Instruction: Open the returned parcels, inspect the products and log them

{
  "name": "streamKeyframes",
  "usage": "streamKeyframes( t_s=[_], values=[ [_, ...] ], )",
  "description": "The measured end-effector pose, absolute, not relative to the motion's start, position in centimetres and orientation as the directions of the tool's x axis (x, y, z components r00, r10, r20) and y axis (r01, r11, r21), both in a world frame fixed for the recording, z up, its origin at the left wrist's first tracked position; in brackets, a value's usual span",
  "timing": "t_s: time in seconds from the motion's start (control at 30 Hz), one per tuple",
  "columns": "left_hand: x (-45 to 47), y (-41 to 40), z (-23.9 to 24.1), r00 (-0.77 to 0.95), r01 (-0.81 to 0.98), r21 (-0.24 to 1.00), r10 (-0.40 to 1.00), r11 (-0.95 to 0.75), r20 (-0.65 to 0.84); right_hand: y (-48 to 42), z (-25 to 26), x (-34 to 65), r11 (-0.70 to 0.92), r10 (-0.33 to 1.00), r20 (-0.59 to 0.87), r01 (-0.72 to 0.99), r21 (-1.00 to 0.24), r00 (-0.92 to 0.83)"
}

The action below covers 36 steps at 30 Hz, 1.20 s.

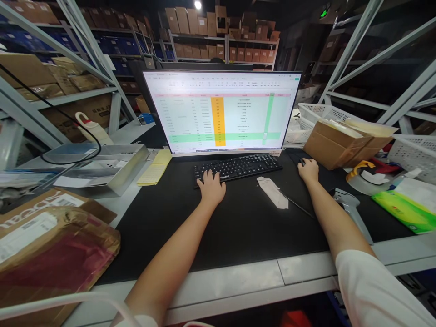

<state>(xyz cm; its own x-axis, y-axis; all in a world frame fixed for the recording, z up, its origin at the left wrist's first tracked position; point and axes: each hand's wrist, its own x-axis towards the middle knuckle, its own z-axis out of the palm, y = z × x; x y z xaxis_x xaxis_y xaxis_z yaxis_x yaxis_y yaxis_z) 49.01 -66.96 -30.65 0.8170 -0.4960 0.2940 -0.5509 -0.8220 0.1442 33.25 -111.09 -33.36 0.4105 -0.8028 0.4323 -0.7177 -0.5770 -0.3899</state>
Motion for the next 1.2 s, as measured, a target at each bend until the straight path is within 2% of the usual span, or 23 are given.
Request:
streamKeyframes(
  t_s=[1.2],
  values=[
    [49.07, -66.95, -30.53, 0.816, -0.555, 0.148, -0.501, -0.819, 0.288, -111.92, -33.95, 33.4, -0.604, -0.782, 0.462, -0.693, -0.394, 0.419]
  ],
)
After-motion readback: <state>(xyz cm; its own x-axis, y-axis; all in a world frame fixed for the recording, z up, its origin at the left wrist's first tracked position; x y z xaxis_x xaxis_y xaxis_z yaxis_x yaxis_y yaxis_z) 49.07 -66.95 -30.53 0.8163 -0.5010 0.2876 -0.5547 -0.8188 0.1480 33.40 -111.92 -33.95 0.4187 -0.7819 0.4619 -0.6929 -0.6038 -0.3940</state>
